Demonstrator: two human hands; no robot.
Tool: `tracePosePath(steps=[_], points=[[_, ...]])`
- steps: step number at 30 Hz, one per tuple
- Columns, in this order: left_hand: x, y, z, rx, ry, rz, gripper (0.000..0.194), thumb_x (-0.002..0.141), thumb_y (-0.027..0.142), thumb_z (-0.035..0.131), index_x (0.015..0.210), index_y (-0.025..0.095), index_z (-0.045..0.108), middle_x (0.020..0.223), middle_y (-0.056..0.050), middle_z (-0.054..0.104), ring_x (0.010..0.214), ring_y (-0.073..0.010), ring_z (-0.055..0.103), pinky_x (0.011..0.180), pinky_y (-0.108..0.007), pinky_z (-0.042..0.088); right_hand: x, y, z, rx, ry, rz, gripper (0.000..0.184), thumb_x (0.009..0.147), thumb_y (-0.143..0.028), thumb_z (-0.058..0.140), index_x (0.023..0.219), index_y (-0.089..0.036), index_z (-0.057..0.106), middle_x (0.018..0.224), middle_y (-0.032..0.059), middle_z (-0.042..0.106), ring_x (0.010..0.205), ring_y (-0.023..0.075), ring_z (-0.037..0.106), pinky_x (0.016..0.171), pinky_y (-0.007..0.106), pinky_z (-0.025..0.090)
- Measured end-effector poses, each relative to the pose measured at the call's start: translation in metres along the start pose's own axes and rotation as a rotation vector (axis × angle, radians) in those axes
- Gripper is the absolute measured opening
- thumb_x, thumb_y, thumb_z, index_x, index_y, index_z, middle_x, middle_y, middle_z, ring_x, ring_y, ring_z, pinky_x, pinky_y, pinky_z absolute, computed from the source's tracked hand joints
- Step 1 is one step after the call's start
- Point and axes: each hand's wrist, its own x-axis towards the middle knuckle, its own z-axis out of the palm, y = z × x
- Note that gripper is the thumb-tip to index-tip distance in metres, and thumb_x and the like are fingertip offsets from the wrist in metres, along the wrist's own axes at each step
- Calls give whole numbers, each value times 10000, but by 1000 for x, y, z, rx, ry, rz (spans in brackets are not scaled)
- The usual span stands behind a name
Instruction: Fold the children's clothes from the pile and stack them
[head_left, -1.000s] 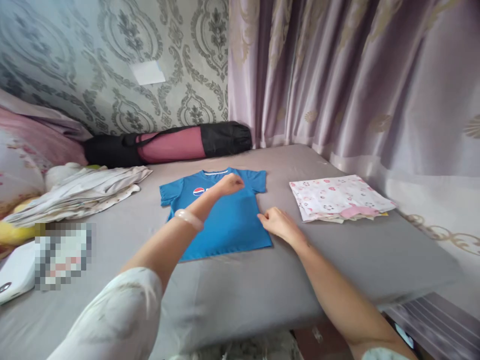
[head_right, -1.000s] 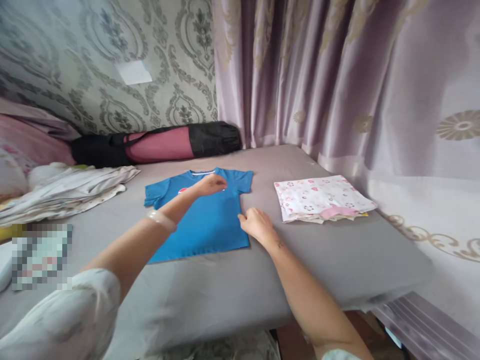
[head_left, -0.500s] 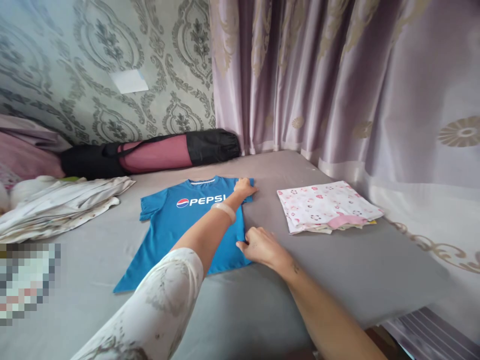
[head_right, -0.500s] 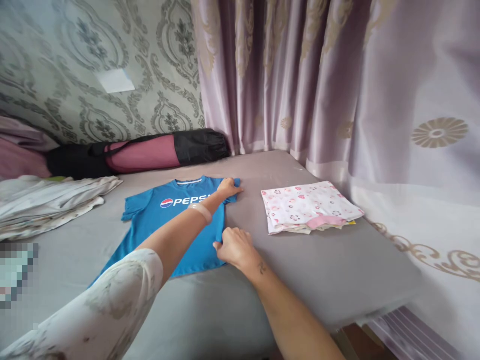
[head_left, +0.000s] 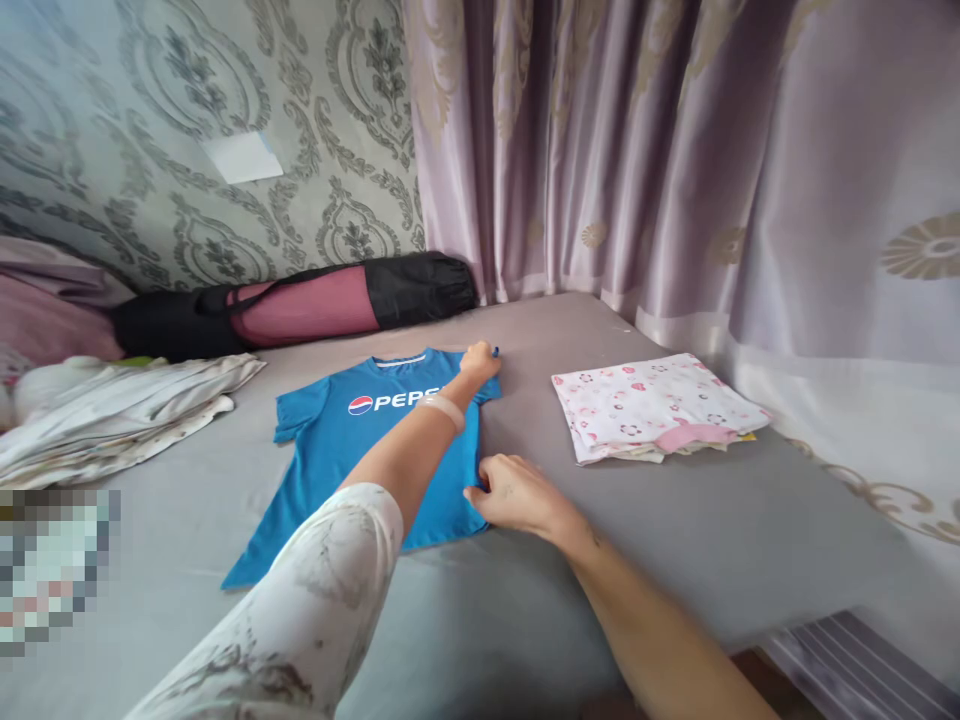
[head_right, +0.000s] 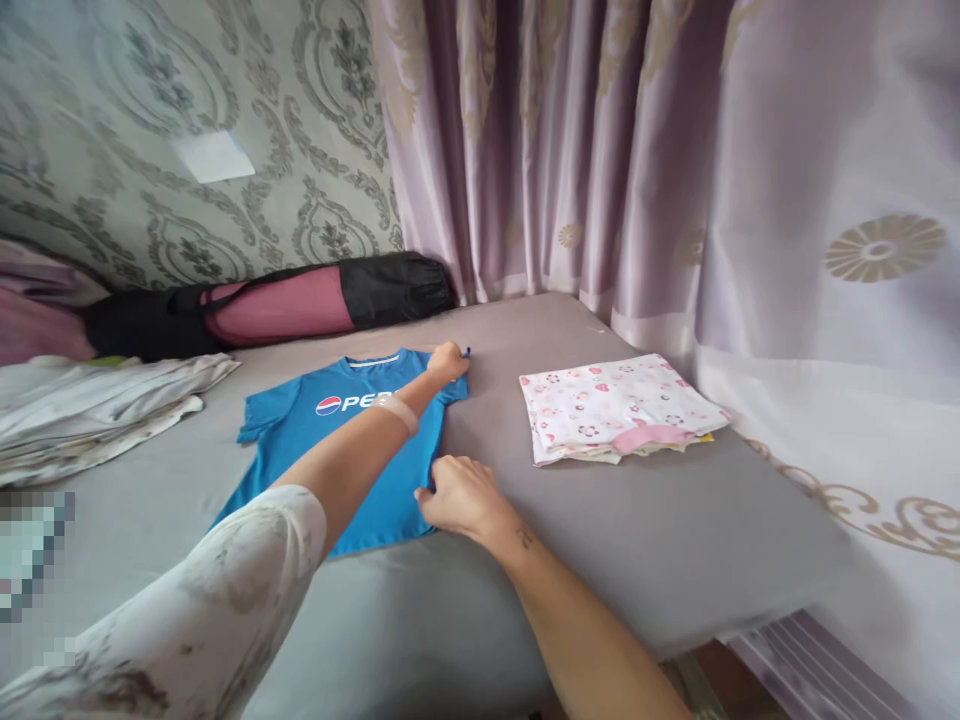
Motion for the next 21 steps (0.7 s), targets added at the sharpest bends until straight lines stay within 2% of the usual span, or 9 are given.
tracePosePath(steps=[4, 7, 11, 16, 21], points=[[4, -15, -29, -281, 64, -152, 71, 759, 203, 652, 722, 142, 644, 601, -57, 621, 635, -210, 681, 623, -288, 548, 3, 4, 3, 58, 31, -17, 134, 816, -339, 551, 806, -212, 592, 839, 35, 672, 756, 170, 580, 572, 265, 265], [-1, -28, -50, -497, 109, -201, 63, 768, 198, 642, 764, 138, 624, 572, -22, 600, 591, -161, 650, 613, -259, 553, 5, 3, 8, 89, 67, -37, 101, 817, -312, 550, 799, -213, 555, 809, 13, 644, 724, 146, 536, 579, 257, 253], [-16, -48, -72, -727, 135, -245, 79, 776, 180, 634, 832, 134, 603, 623, -23, 628, 590, -136, 642, 651, -266, 568, 2, -5, 15, 98, 109, -60, 74, 844, -293, 531, 853, -220, 545, 827, 4, 634, 741, 141, 529, 603, 251, 254], [-34, -79, -83, -865, 182, -350, 90, 814, 176, 610, 889, 137, 579, 640, -26, 605, 606, -141, 640, 649, -267, 558, -5, -19, 24, 8, 122, -76, 135, 894, -255, 474, 1004, -220, 544, 878, 29, 659, 793, 170, 584, 629, 274, 257], [-47, -108, -78, -880, 238, -424, 170, 858, 191, 564, 1015, 127, 566, 654, -25, 573, 599, -147, 623, 608, -270, 544, -10, -25, 35, -86, 94, -167, 204, 885, -185, 440, 1063, -215, 538, 1075, 57, 653, 928, 200, 607, 678, 293, 293]])
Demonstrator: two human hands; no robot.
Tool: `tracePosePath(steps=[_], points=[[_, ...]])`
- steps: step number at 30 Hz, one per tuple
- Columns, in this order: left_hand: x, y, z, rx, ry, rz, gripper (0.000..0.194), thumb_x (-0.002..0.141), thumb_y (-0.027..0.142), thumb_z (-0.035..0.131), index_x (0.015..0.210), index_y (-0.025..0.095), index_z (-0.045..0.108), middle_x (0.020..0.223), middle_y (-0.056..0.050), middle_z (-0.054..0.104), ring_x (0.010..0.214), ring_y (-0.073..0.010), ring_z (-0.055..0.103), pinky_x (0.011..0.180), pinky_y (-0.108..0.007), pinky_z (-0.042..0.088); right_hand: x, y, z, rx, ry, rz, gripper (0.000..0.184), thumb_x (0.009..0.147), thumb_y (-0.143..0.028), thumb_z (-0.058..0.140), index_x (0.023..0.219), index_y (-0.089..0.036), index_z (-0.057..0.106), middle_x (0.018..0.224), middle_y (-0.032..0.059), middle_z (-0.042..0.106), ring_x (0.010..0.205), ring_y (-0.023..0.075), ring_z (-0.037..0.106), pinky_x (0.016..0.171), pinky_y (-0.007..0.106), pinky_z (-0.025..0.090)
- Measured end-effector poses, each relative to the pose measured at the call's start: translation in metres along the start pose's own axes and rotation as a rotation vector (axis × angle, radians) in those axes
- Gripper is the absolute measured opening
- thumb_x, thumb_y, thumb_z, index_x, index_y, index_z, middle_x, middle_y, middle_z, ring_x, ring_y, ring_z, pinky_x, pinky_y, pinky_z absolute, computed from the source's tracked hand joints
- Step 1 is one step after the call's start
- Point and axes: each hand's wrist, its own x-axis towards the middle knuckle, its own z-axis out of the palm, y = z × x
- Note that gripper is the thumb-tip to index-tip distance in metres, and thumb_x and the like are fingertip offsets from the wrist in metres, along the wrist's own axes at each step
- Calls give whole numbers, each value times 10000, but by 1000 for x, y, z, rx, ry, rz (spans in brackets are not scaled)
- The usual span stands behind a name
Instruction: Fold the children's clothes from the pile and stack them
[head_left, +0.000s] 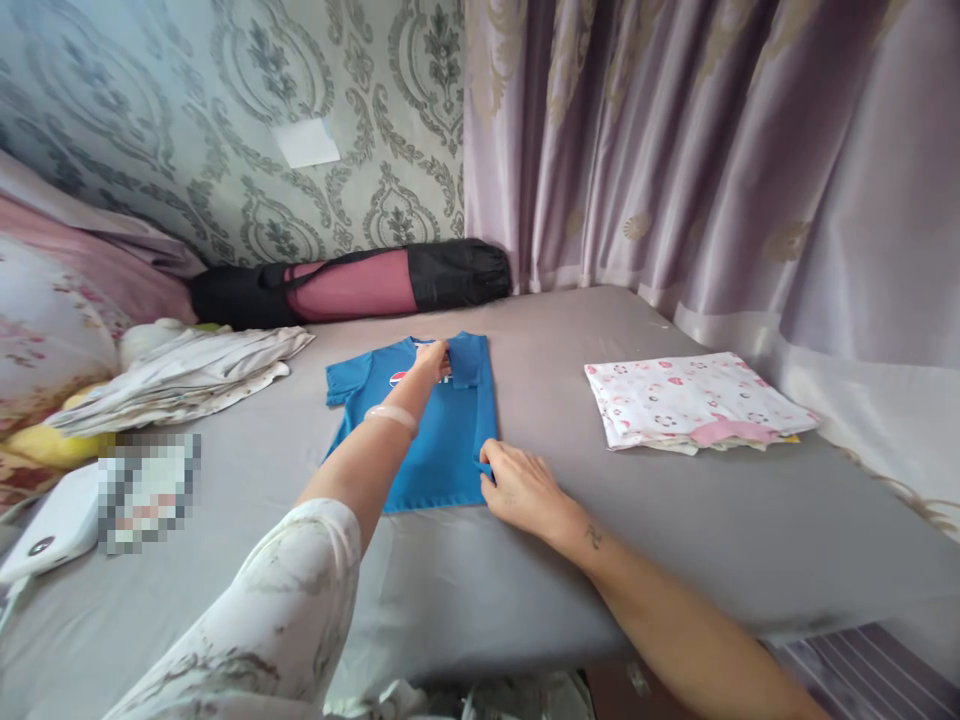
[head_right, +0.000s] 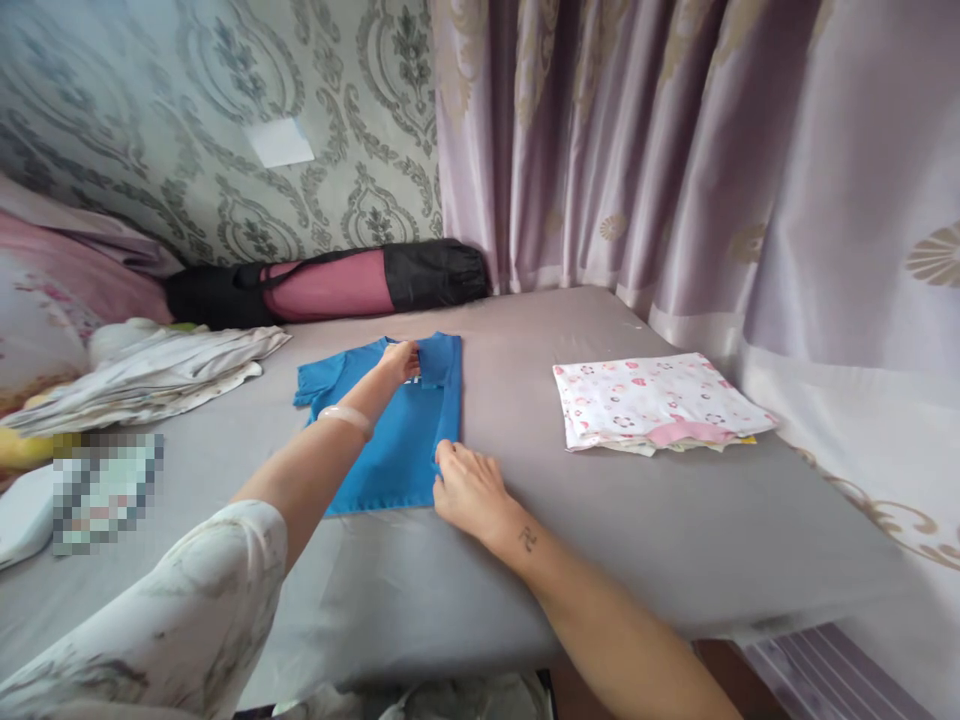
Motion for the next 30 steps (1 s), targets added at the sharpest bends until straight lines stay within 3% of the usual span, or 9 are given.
tracePosePath(steps=[5, 8, 11, 14, 17, 22, 25, 27, 30], points=[[-2, -14, -8, 48, 19, 55, 503, 820, 187, 613, 1296, 147, 458, 739, -13, 585, 598, -131, 598, 578, -252, 528, -3, 0, -1, -22, -60, -67, 304, 830, -119, 423, 1080, -212, 569, 1122, 64, 618, 995, 203, 585, 722, 300, 326], [0, -18, -10, 185, -18, 191, 697, 749, 88, 610, 1404, 196, 396, 778, 3, 601, 591, -117, 582, 601, -243, 519, -3, 3, -3, -1, -75, -87, 329, 825, -112, 417, 1086, -215, 589, 1129, 61, 614, 1011, 196, 579, 748, 296, 339], [6, -21, -11, 425, -91, 406, 536, 719, 42, 535, 1237, 160, 606, 844, -29, 647, 680, -132, 607, 696, -247, 518, -2, 8, -4, 34, -85, -98, 336, 809, -112, 444, 1085, -216, 603, 1121, 53, 626, 997, 189, 585, 759, 289, 347], [14, -24, -11, 489, -93, 487, 408, 700, 35, 506, 1032, 146, 715, 963, -48, 674, 847, -160, 620, 810, -241, 492, -1, 11, -6, 79, -91, -103, 300, 808, -133, 483, 1057, -223, 625, 1088, 40, 643, 948, 171, 591, 745, 275, 354], [16, -25, -10, 544, -75, 508, 425, 717, 75, 533, 1104, 145, 693, 918, -45, 672, 828, -170, 610, 781, -244, 490, 1, 16, -13, 171, -146, -109, 206, 837, -313, 577, 1000, -220, 662, 953, 21, 667, 821, 151, 587, 681, 251, 365], [4, -19, -14, 502, -125, 410, 531, 763, 180, 640, 1290, 171, 580, 672, 17, 563, 611, -130, 539, 641, -232, 469, 14, 30, -24, 476, -323, -126, 372, 898, -467, 502, 861, -157, 703, 702, 2, 652, 630, 120, 568, 588, 217, 396], [-6, -15, -18, 436, -174, 306, 576, 744, 208, 701, 1305, 199, 569, 629, 38, 504, 575, -122, 516, 611, -233, 460, 29, 36, -21, 400, -68, -13, 414, 971, -384, 351, 976, -149, 691, 847, 45, 703, 774, 154, 626, 723, 251, 453], [-11, -15, -21, 425, -195, 284, 573, 727, 204, 719, 1284, 195, 587, 641, 35, 514, 594, -125, 527, 623, -237, 463, 43, 36, -14, 192, 121, 38, 419, 984, -320, 300, 1183, -152, 628, 1135, 102, 680, 1048, 193, 604, 928, 311, 420], [-14, -19, -23, 461, -253, 365, 524, 718, 161, 690, 1237, 160, 615, 676, 24, 561, 645, -135, 554, 681, -251, 479, 65, 30, 1, -68, 150, -6, 537, 991, -346, 272, 1468, -119, 371, 1536, 141, 352, 1426, 235, 270, 1159, 418, 160]])
